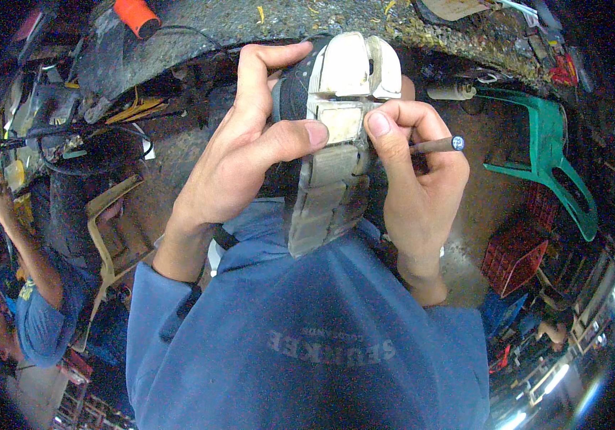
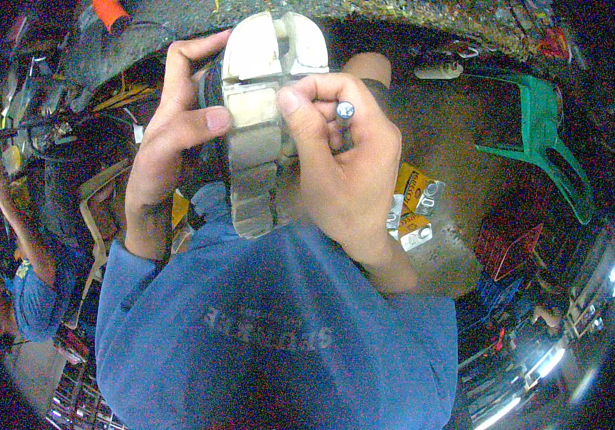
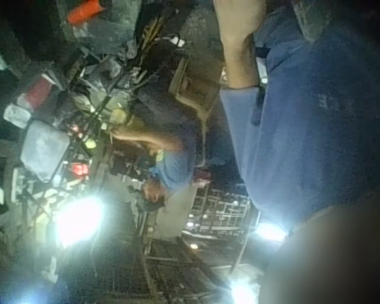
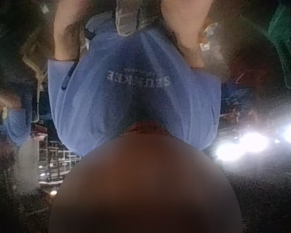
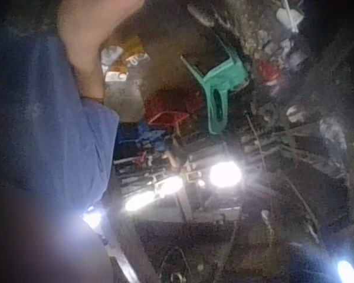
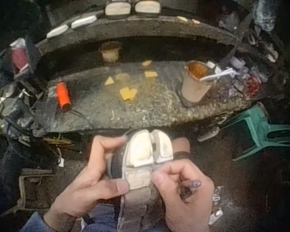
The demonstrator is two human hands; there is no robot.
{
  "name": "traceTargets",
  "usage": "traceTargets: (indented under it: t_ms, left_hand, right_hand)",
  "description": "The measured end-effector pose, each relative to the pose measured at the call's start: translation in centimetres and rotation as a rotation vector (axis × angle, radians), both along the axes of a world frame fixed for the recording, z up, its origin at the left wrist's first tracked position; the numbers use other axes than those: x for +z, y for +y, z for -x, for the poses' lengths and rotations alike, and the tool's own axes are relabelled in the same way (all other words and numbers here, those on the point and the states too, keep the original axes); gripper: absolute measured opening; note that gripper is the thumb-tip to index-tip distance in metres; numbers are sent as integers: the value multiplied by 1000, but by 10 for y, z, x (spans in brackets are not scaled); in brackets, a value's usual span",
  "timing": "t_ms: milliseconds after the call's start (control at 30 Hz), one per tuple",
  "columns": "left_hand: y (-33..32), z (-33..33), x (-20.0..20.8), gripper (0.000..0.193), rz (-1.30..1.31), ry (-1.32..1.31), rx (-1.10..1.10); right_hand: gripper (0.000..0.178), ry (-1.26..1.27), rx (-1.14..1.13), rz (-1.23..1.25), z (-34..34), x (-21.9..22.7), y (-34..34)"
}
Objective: The person applies white tape to the sole of a shoe, trims the excess with scissors, and then uses a metal tool to scrape and clean the sole surface. The person works on the shoe while seated on the floor.
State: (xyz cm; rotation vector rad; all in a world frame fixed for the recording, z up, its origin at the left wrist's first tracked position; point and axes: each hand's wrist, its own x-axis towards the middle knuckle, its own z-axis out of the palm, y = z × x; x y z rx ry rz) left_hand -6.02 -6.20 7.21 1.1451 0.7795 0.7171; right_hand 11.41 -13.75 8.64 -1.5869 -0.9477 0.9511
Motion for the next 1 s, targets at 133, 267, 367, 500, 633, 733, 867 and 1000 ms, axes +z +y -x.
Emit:
traceTargets:
  t_ms: [133, 267, 367, 500, 633, 733, 867, 1000]
  left_hand:
    - [1, -1, -1, 70, -1, -9, 3]
    - [1, -1, -1, 70, 4, -2, 2]
    - [1, 0, 1, 71, 15, 9, -6]
    - [0, -2, 0, 70, 48, -23, 9]
    - [-1, -3, 2, 70, 46, -28, 12]
    - [0, -1, 3, 70, 18, 3, -2]
    - [1, -1, 3, 70, -3, 2, -8]
    - [1, -4, 5, 72, 32, 7, 8]
  right_hand:
    - [10, -1, 3, -23, -1, -3, 0]
    - [11, 13, 29, -41, -4, -4, 0]
    - [12, 38, 28, -31, -5, -4, -1]
    - [12, 36, 36, -38, -6, -4, -1]
    - [12, 3, 39, -41, -6, -3, 0]
    - [11, 16, 40, -26, -7, 0, 0]
    - [11, 76, 33, -10, -7, 0, -1]
    - [13, -50, 19, -91, -9, -5, 0]
